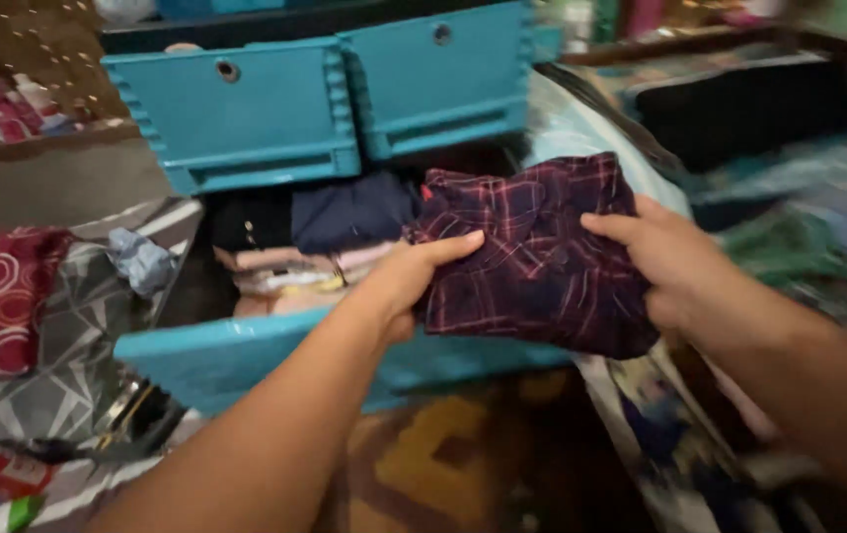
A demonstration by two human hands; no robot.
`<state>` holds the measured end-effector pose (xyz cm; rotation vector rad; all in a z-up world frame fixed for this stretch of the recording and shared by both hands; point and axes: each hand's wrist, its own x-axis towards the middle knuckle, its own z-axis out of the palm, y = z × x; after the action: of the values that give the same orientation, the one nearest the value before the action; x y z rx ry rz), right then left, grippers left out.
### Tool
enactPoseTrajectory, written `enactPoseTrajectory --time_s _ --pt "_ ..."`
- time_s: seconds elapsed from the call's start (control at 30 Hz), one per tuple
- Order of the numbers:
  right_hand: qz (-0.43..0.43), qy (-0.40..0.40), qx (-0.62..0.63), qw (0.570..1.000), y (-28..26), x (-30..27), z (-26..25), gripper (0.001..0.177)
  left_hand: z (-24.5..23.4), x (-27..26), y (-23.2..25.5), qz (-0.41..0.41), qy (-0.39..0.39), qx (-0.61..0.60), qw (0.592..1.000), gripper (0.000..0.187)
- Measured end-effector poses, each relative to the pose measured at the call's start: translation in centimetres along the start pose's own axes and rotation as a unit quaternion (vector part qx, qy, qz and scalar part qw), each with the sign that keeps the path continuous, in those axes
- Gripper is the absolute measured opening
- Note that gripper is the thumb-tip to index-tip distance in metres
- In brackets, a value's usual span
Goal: Fold several pieces of clothing on a bed and organize them into blue plastic drawers.
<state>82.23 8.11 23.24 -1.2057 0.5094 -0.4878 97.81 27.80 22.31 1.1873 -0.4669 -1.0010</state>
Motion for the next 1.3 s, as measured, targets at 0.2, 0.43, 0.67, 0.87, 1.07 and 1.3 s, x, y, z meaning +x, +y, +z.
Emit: enactPoseTrajectory --time_s 0.2,0.43,0.67,0.87,1.07,1.3 --pt "-0.023 -0.049 -0.06 0.997 1.1 24.3 2.6 0.032 -8.7 18.1 4.4 0.021 0.108 -0.006 0.994 0.041" --pt "-0.154 0.061 -0.501 0.85 8.9 42.9 3.8 0.033 -15.9 32.8 2.4 -0.061 0.207 -0.025 0.976 0.044" --pt "-0.2 0.065 -0.591 0.779 15.8 49.5 4.6 0.026 -21.9 40.3 -3.4 0.06 0.324 0.026 0.944 0.045" --pt "-0.221 0.094 -0.595 0.767 17.5 51.8 6.2 0.022 -24.2 43.2 -2.8 -0.014 0.475 0.209 0.855 0.048" --pt "-0.266 0.088 -0.597 0.752 17.0 50.1 4.6 0.018 -26.6 49.7 -7.7 -0.096 0.431 0.438 0.783 0.055" --pt "-0.383 0.066 -0.613 0.687 15.9 48.6 6.0 0.024 -23.6 46.1 -3.0 -0.138 0.378 0.369 0.838 0.051"
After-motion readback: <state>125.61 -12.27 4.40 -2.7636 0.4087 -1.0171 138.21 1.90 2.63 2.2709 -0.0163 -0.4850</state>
